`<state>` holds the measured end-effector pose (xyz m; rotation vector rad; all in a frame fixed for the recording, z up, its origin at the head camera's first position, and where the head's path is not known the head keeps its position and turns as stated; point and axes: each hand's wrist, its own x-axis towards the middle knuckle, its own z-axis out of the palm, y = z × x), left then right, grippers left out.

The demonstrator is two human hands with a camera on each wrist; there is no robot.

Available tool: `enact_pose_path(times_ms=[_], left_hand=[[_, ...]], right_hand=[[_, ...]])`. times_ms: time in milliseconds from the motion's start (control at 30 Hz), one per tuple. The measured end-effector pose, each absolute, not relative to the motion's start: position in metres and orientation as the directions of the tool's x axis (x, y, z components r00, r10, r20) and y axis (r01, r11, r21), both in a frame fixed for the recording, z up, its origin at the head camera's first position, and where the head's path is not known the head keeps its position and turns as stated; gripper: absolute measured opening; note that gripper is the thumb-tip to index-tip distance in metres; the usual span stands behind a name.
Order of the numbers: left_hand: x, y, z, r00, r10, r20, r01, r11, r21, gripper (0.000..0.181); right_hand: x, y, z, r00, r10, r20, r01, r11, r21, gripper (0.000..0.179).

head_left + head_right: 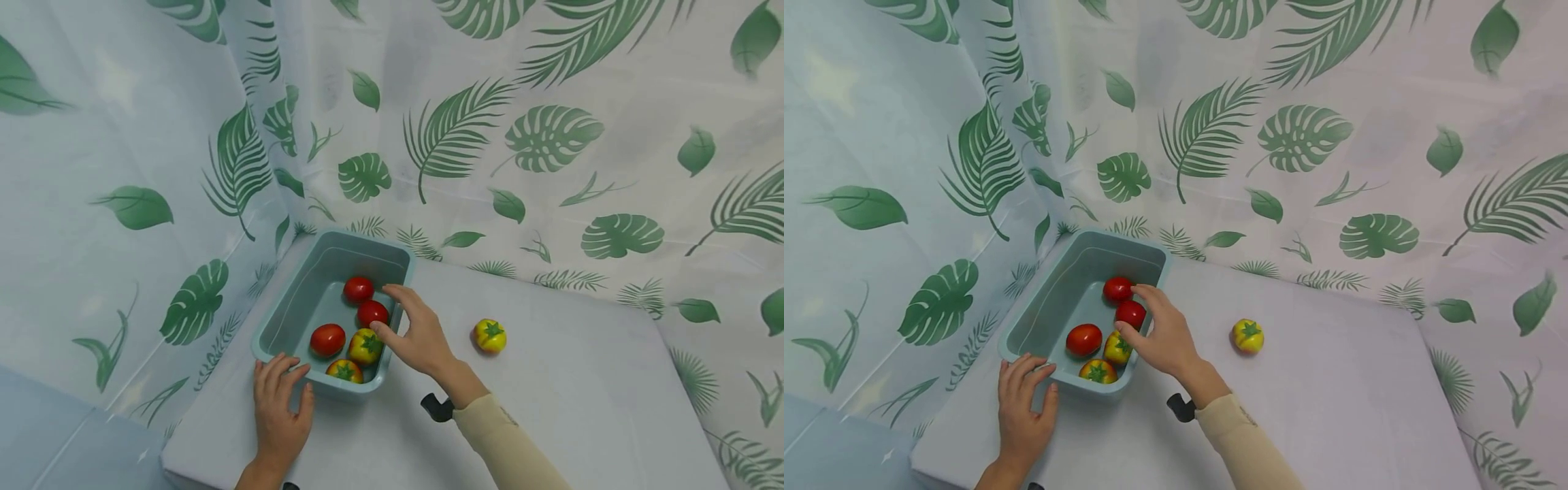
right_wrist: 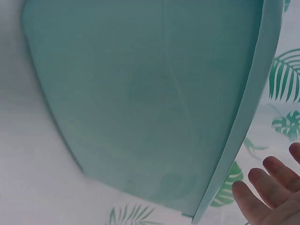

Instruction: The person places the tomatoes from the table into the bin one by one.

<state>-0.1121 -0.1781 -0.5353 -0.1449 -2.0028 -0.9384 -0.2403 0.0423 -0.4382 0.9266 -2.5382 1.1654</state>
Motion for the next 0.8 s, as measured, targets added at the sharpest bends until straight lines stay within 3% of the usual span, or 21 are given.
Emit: enact_pose_path(times_ms=[567, 800], left_hand=[[-0.112, -0.176, -0.537, -0.599, -0.261, 0.757, 0.427, 0.695, 0.578, 0.027], [-0.112, -0.176, -0.536, -0.611, -0.266, 0.746, 0.411, 0.699, 0.586, 0.026]], right_hand=[[-0.259, 0.111, -0.448, -0.852, -0.305, 0.426, -0.520, 0.590, -0.617, 0.057], [-0.266, 0.153, -0.461, -0.911, -0.223, 0.346, -0.396, 0.705, -0.588, 0.064]])
